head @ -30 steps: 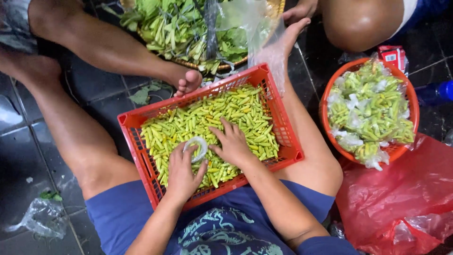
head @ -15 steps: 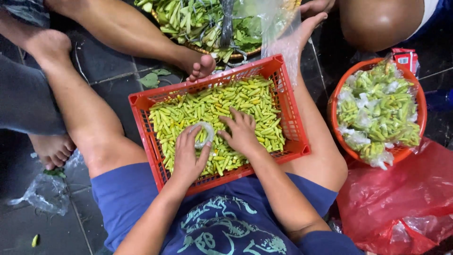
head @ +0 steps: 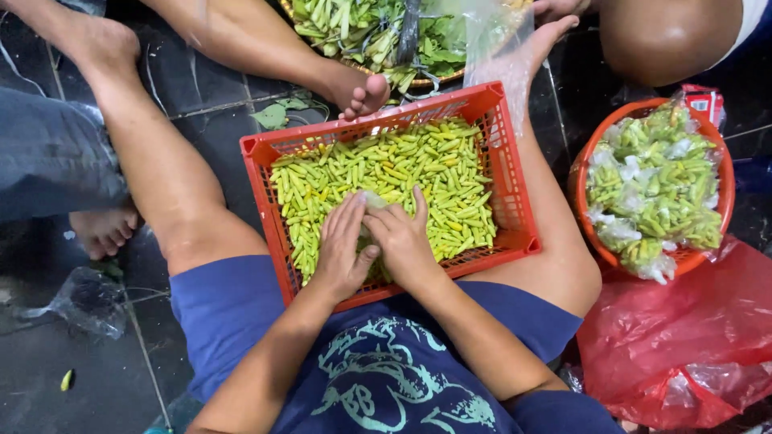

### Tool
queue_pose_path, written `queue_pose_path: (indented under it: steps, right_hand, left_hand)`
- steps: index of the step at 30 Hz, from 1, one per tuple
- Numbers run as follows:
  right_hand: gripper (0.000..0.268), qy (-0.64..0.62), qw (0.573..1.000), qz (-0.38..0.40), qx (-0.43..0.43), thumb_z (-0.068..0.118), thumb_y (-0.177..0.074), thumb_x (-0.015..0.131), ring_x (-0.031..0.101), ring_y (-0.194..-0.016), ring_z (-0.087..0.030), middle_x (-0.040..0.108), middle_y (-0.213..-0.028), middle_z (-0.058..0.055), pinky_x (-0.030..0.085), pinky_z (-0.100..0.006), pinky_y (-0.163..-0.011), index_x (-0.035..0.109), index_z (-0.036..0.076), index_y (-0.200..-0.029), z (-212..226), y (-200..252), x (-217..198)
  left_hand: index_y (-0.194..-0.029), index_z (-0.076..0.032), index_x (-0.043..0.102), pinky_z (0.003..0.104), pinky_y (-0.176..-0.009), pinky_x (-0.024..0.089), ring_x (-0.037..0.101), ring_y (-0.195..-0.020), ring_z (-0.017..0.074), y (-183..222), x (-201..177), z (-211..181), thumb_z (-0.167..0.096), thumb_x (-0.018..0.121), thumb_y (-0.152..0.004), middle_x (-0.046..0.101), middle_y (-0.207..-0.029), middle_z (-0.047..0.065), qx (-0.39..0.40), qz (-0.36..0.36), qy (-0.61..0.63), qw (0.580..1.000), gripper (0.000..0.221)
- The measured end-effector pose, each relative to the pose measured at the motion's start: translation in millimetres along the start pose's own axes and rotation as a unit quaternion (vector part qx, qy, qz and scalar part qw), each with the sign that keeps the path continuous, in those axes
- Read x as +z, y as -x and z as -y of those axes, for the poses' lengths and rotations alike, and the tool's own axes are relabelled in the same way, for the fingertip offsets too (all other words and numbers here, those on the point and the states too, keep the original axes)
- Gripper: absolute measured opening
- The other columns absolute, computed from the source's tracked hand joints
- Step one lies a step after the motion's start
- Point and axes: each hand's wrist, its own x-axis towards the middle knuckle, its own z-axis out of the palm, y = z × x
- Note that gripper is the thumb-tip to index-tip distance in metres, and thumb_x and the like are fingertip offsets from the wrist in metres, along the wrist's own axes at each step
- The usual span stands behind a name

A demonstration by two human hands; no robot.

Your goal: The person sorts small green peppers by hand from a red plastic crate into small clear plastic bags.

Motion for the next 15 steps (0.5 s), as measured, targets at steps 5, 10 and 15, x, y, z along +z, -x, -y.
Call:
queue_pose_path:
  steps: [5, 10, 15]
  right_hand:
    - [0.011, -0.127, 0.992, -0.007, 0.025, 0.008, -0.095, 0.062, 0.071, -0.102, -0.026, 0.075, -0.104, -0.009, 0.021, -0.066, -0.120, 0.071, 0.008, -0.103, -24, 20, 41]
    - [0.016, 0.068, 0.997, -0.028, 0.034, 0.010, -0.096, 0.058, 0.074, -0.081, -0.014, 0.075, -0.080, 0.001, 0.023, -0.063, -0.121, 0.073, 0.015, -0.096, -15, 10, 14]
    - [0.013, 0.064, 0.995, 0.046, 0.053, 0.014, -0.091, 0.071, 0.074, -0.088, -0.015, 0.078, -0.089, -0.001, 0.016, -0.068, -0.120, 0.077, 0.016, -0.102, 5, 0, -23]
  left_hand:
    - [-0.161, 0.001, 0.020, 0.065, -0.121, 0.008, 0.014, -0.155, 0.0450, 1, 0, -1, -0.086, 0.006, -0.090, 0.023, -0.166, 0.027, 0.000, 0.028, 0.043, 0.999, 0.114]
    - [-0.151, -0.006, 0.046, 0.069, -0.118, 0.016, 0.025, -0.152, 0.0446, -3, -6, -7, -0.057, 0.044, -0.100, 0.044, -0.158, 0.019, 0.048, -0.001, 0.043, 0.998, 0.072]
    - [-0.136, -0.009, 0.059, 0.064, -0.119, 0.026, 0.037, -0.148, 0.0440, -2, -10, -11, -0.039, 0.061, -0.086, 0.050, -0.151, 0.018, 0.088, -0.090, 0.108, 0.986, 0.058]
